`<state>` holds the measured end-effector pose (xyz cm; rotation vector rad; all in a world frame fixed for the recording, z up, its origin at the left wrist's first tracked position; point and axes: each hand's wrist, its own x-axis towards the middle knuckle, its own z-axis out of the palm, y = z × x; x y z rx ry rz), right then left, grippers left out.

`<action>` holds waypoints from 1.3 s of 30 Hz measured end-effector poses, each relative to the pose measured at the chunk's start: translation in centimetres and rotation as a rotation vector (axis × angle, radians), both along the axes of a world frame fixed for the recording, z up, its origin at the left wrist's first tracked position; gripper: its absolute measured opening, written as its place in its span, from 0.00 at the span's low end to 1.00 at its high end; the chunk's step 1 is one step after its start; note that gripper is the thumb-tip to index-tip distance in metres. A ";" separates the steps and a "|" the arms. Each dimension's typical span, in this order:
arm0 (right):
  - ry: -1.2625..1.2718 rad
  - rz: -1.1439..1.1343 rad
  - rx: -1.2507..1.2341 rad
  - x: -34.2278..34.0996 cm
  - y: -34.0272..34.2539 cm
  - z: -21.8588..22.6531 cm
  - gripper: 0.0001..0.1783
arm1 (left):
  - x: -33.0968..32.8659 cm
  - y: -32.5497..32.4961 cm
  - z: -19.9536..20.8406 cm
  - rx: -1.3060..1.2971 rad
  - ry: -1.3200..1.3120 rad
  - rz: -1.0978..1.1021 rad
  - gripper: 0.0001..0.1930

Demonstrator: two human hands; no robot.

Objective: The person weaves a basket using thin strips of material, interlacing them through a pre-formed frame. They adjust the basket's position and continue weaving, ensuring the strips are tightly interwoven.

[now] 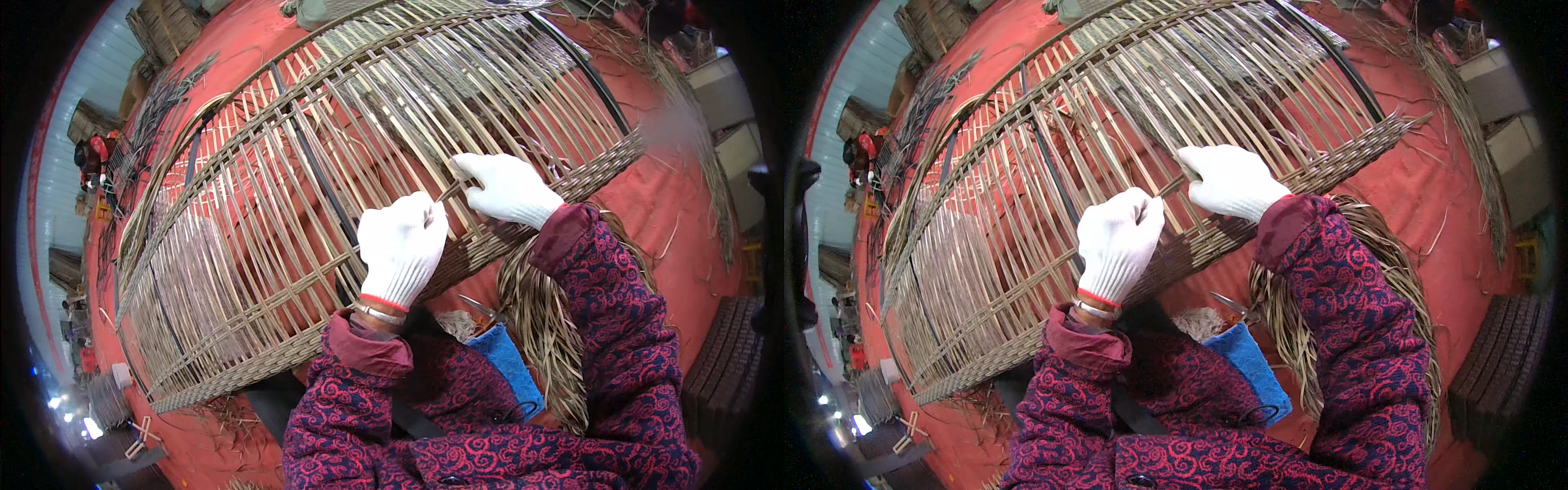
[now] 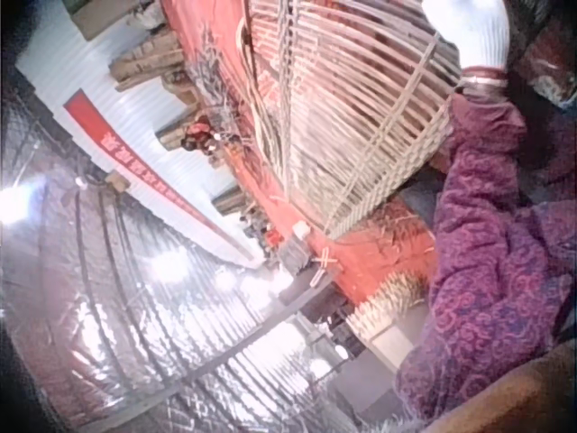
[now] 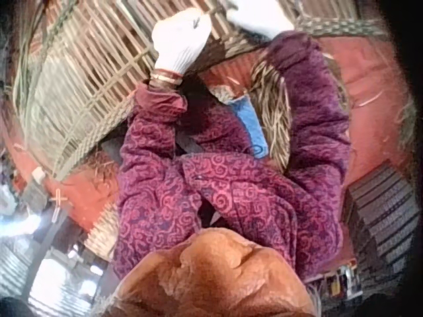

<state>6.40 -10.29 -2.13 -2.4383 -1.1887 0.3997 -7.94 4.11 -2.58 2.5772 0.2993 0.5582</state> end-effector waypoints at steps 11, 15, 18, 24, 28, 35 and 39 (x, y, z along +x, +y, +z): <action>0.493 -0.056 0.184 -1.4 0.0 2.1 0.14 | -0.6 1.0 1.2 -0.137 0.052 -0.039 0.13; 0.371 -0.071 0.288 -1.9 -0.1 0.8 0.16 | -0.8 1.2 2.4 -0.140 0.073 -0.037 0.09; 0.277 -0.091 0.350 -2.0 0.1 0.0 0.16 | -0.5 0.9 3.2 -0.127 0.107 -0.022 0.09; 0.457 -0.080 0.356 -1.7 -0.3 0.5 0.18 | -0.3 0.4 3.0 -0.250 0.271 0.064 0.07; 0.793 -0.127 0.228 -0.6 -1.5 1.3 0.12 | 0.2 0.4 2.0 -0.073 0.085 -0.036 0.08; 0.384 0.000 0.309 1.9 -4.4 2.0 0.11 | 2.4 -1.6 0.1 0.123 -0.073 -0.131 0.09; 0.484 -0.339 0.098 4.7 -9.1 3.5 0.11 | 2.9 -1.2 -0.3 0.040 -0.296 -0.218 0.14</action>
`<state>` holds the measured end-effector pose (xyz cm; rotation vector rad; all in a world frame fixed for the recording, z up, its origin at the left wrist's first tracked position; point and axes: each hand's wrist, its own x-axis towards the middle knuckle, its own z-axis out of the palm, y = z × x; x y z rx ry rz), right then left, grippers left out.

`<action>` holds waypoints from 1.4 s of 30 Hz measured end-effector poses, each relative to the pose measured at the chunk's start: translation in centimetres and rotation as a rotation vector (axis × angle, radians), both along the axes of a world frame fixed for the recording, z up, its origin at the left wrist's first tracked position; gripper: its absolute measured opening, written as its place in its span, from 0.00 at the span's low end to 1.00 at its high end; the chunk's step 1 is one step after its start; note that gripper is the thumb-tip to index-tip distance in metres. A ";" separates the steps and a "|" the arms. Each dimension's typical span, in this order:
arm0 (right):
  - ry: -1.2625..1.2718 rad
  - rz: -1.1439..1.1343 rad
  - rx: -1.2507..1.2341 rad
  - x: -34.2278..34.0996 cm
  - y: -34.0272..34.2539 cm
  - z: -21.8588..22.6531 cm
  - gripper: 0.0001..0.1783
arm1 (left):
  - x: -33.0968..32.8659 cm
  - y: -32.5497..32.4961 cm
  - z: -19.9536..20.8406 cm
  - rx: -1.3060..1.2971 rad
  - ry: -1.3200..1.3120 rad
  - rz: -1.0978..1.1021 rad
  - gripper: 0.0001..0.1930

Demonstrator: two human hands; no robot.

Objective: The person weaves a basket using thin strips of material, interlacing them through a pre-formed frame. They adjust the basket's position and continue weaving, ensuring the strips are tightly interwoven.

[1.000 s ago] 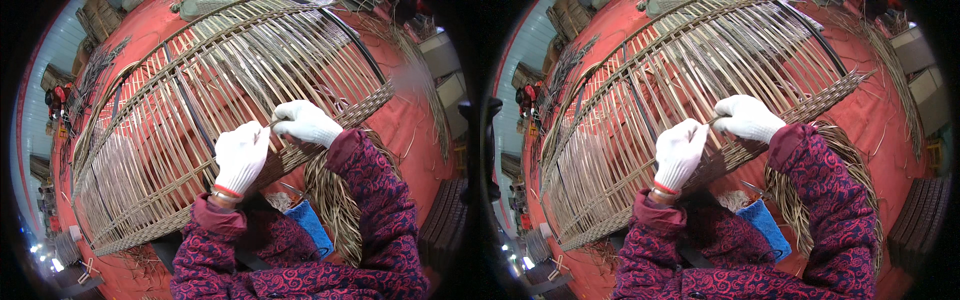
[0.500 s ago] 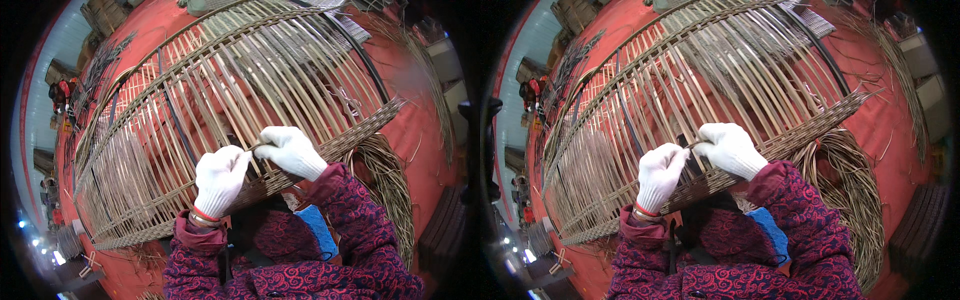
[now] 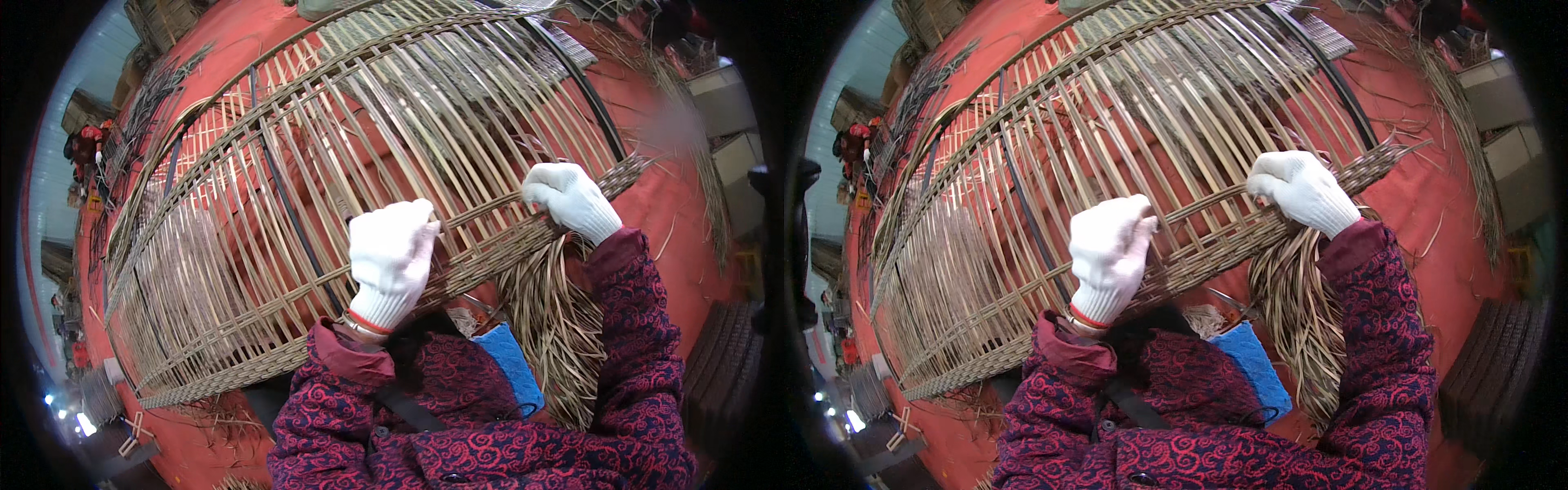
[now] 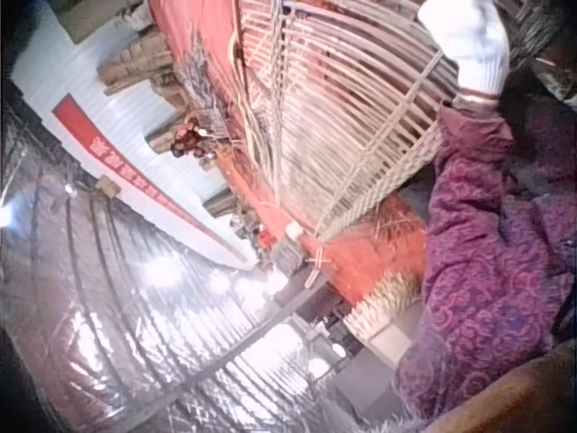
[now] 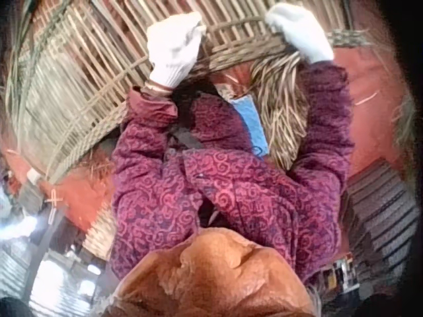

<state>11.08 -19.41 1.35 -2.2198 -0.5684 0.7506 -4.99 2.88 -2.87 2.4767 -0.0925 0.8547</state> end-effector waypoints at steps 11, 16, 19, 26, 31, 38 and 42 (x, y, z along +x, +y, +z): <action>0.187 0.004 0.404 -3.5 0.6 2.0 0.09 | 1.7 -3.6 2.9 -0.295 0.127 -0.137 0.05; -0.426 0.182 0.150 -4.5 4.8 -3.1 0.23 | -1.9 -1.9 1.9 -0.544 0.303 0.203 0.06; -0.454 0.282 -0.102 -3.7 5.9 -4.3 0.23 | -1.7 -1.6 0.9 -0.236 0.235 0.200 0.04; -0.258 0.464 0.026 -1.3 4.8 -1.9 0.22 | 1.4 -3.4 0.3 0.006 0.260 0.193 0.07; -0.175 0.265 0.180 1.6 0.3 -1.1 0.14 | 1.9 -3.8 -0.5 -0.033 0.132 0.151 0.03; -0.127 -0.095 0.225 3.3 -5.1 2.7 0.09 | 4.9 -4.7 1.7 -0.102 -0.183 -0.066 0.15; -0.081 0.064 0.457 0.7 -5.1 5.4 0.06 | 6.6 -6.7 3.4 -0.323 0.061 -0.321 0.10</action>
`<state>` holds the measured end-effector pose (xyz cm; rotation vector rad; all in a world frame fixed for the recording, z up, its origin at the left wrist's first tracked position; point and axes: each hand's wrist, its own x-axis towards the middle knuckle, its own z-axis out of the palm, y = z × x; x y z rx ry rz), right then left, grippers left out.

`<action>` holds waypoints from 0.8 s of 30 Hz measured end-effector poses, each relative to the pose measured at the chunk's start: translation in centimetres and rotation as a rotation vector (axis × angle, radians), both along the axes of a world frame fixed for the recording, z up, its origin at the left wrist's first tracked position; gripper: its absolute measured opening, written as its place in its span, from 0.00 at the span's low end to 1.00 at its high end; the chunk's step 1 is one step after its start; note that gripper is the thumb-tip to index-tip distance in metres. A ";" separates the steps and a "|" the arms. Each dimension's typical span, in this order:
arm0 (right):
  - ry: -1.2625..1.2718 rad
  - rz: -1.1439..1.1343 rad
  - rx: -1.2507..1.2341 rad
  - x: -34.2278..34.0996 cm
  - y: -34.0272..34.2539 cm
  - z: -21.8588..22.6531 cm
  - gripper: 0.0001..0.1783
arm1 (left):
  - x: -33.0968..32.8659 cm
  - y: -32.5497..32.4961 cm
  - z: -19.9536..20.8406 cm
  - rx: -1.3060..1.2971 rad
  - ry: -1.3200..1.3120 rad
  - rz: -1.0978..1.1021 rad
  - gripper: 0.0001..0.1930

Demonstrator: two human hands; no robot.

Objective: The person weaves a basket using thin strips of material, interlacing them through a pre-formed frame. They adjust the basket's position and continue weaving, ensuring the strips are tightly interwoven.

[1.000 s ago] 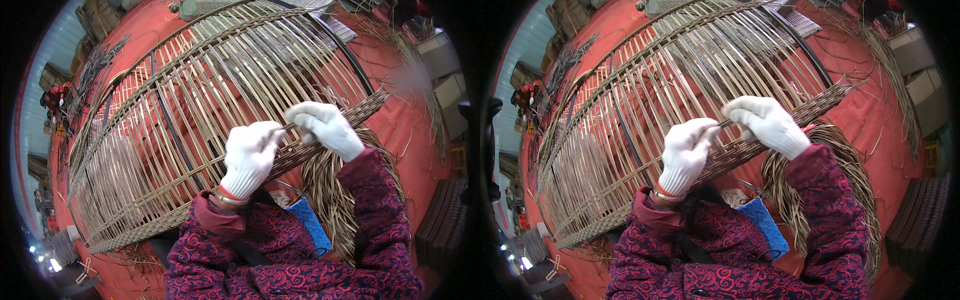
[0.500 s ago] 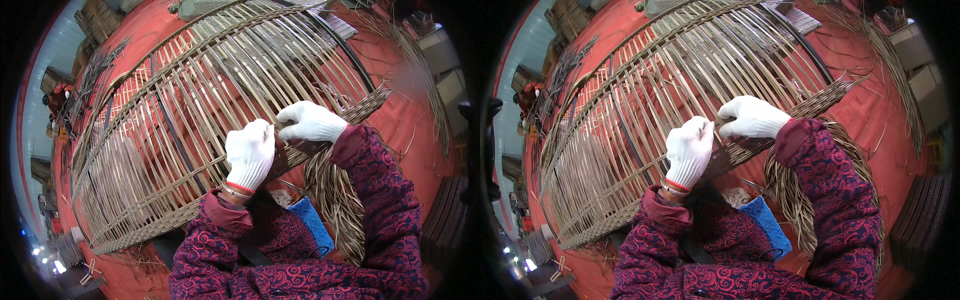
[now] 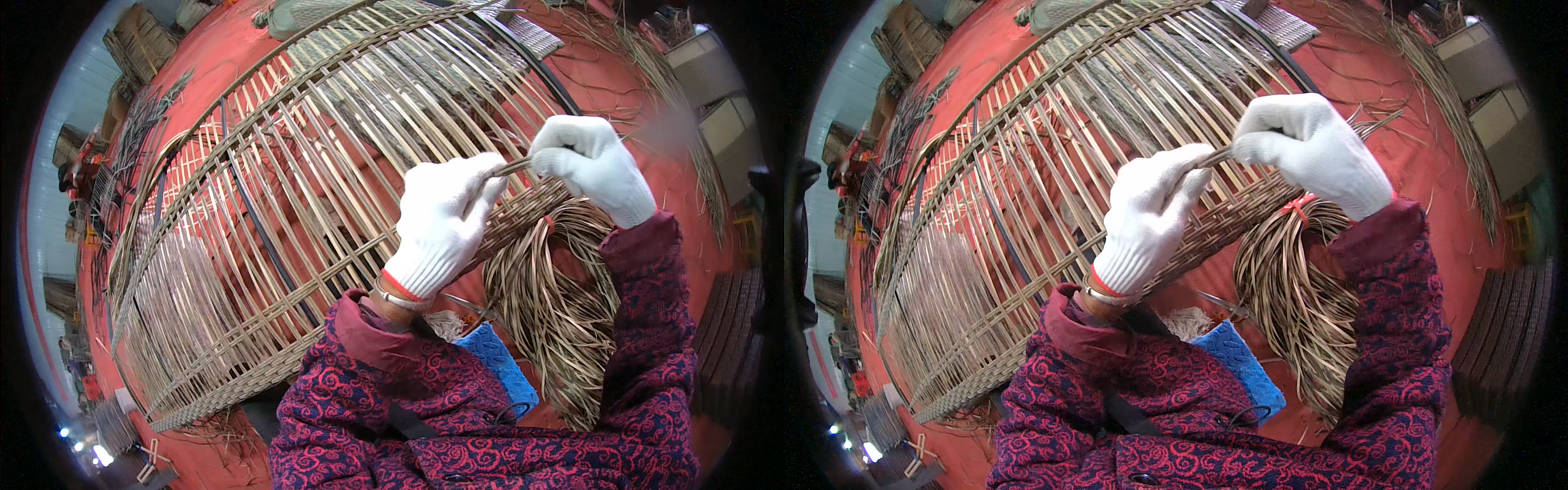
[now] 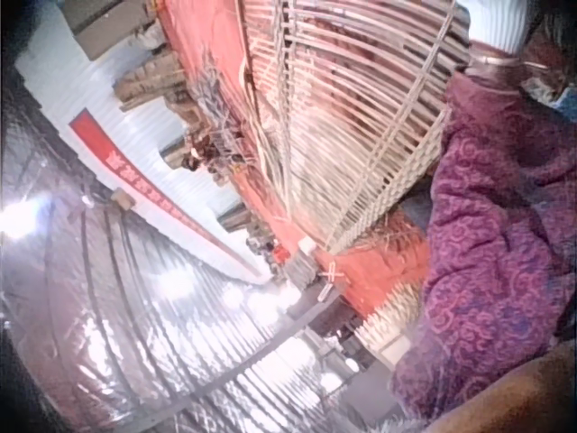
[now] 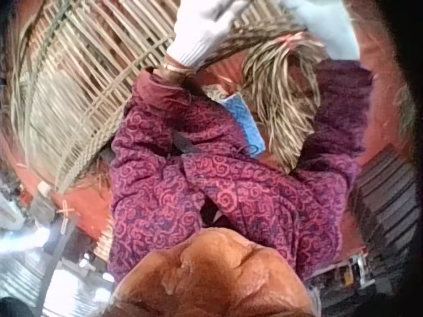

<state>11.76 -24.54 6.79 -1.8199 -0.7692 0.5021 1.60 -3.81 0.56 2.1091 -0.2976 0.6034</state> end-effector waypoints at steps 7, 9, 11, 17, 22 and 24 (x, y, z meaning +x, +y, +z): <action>-0.350 -0.102 -0.178 -1.5 7.5 -7.4 0.18 | -4.8 2.7 -0.7 -0.318 0.496 0.349 0.10; -0.517 -0.055 -0.358 -1.0 8.3 -8.9 0.20 | -5.2 3.2 -1.5 -0.294 0.493 0.407 0.11; -0.600 0.050 -0.641 -0.6 9.0 -9.6 0.24 | -5.0 3.3 -2.2 -0.098 0.422 0.418 0.11; -0.471 0.191 -0.457 0.8 8.1 -7.9 0.24 | -2.0 1.9 -3.4 0.319 0.270 0.404 0.16; 0.005 0.316 -0.479 2.6 6.2 -6.5 0.18 | -0.7 0.3 -4.8 0.468 0.244 0.369 0.14; 0.032 0.292 -0.403 2.9 5.8 -6.3 0.15 | -0.9 0.2 -5.0 0.488 0.226 0.372 0.12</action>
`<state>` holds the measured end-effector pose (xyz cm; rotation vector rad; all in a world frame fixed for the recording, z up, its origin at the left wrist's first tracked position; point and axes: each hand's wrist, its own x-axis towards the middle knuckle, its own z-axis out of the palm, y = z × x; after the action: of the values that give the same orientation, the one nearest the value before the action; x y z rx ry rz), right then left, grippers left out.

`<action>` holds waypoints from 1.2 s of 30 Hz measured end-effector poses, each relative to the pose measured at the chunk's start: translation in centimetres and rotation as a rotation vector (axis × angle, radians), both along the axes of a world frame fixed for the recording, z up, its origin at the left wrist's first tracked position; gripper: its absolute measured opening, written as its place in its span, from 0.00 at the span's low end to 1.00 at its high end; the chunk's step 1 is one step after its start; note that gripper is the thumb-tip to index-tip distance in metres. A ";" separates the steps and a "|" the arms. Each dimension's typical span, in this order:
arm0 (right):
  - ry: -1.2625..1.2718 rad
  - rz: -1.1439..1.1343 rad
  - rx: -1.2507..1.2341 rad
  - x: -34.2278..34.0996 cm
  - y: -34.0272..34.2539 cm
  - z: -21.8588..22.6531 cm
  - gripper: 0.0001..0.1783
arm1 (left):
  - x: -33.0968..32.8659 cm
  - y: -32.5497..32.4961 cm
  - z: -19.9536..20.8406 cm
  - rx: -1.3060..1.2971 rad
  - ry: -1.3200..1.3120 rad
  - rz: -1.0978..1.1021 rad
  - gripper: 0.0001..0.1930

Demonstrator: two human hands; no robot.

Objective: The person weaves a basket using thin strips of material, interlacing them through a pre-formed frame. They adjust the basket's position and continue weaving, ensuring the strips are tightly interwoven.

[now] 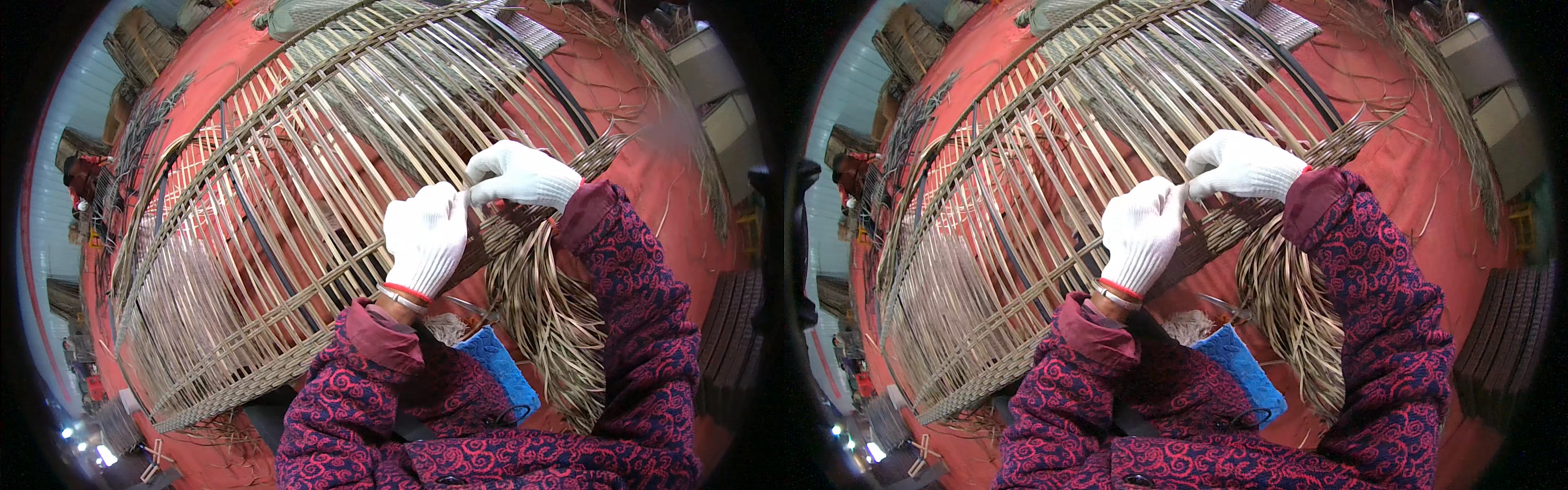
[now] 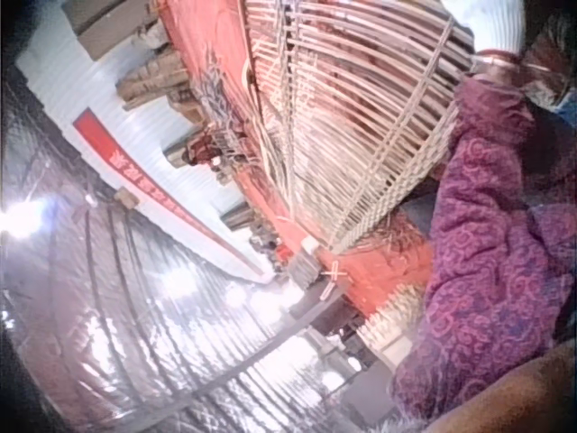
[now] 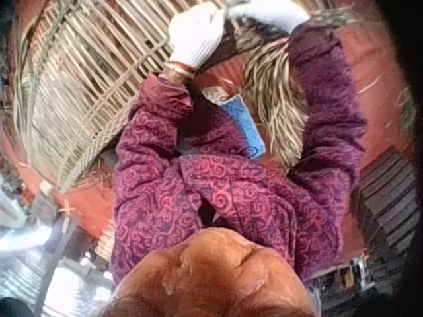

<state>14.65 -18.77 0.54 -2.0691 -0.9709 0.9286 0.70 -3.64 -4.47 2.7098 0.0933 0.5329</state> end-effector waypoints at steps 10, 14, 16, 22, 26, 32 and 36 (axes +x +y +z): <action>-0.646 -0.056 0.100 1.0 -3.3 1.7 0.12 | -0.5 0.8 0.5 -0.331 -0.314 -0.122 0.10; -0.580 -0.295 -0.044 3.1 -8.2 4.8 0.11 | 0.1 0.8 1.1 -0.288 -0.353 -0.186 0.12; -0.536 -0.418 -0.022 2.2 -9.1 5.0 0.09 | 1.0 0.4 1.9 -0.392 -0.286 -0.217 0.13; -0.486 -0.197 0.376 -1.3 -8.6 6.3 0.05 | 4.7 -2.5 4.9 -0.543 -0.319 -0.522 0.10; -0.326 -0.381 0.430 -1.4 -5.3 4.2 0.11 | 1.9 -2.4 5.4 -1.217 0.140 -0.162 0.10; -0.638 -0.224 -0.161 -1.3 -1.1 -1.8 0.26 | -0.1 0.4 3.7 -1.006 0.127 0.046 0.13; -0.473 -0.204 -0.161 0.2 -1.1 -2.0 0.27 | 0.8 -0.2 3.1 -0.666 0.139 0.084 0.13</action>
<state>14.87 -19.88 -1.42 -2.5357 -0.9126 0.4288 1.46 -3.80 -1.36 2.0899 0.3547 0.2671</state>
